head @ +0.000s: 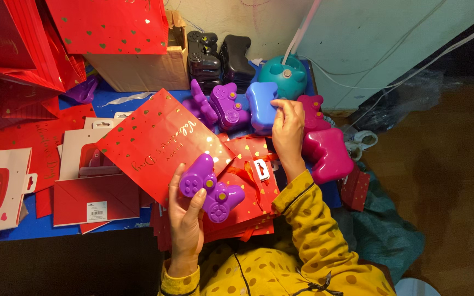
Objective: The person sits at a table and packs colorful plastic toy figures into red Valentine's Day gift bags one at a time, opening each bag, inserting a toy, and stacking the filled bags with greeting cards on the table.
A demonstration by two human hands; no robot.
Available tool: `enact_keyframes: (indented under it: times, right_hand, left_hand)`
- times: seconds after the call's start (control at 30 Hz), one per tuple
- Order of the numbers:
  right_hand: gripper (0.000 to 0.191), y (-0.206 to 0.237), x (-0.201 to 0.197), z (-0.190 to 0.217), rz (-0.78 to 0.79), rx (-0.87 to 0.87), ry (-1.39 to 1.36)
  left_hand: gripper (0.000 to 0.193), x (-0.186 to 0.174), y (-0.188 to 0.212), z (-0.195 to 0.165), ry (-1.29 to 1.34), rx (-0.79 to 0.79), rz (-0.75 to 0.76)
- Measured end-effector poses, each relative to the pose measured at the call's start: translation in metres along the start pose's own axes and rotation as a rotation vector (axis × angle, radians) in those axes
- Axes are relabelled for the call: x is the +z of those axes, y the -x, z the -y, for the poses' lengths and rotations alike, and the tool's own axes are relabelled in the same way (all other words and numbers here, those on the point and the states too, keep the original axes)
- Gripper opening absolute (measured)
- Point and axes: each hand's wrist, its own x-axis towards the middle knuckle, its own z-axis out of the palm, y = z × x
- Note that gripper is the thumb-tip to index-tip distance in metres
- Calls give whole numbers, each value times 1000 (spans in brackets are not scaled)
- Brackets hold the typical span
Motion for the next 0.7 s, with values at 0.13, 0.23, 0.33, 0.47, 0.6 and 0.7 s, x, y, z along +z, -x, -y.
enact_keyframes:
  times: [0.13, 0.23, 0.33, 0.47, 0.6, 0.7]
  right_hand:
    - [14, -1, -4, 14, 111, -12, 244]
    - [40, 6, -4, 25, 132, -68, 321]
    - [39, 9, -4, 26, 100, -92, 259]
    - [28, 7, -7, 18, 181, 74, 164]
    - [24, 6, -5, 13, 111, 95, 68]
    - [24, 8, -2, 13, 10, 13, -18]
  left_hand:
    - [69, 2, 0, 4, 4, -6, -2]
    - [70, 3, 1, 5, 6, -14, 12]
    - [70, 2, 1, 4, 1, -14, 10]
    - [69, 3, 3, 2, -11, 2, 4]
    - [70, 12, 0, 4, 59, -15, 58]
    - [71, 19, -5, 7, 63, -15, 129]
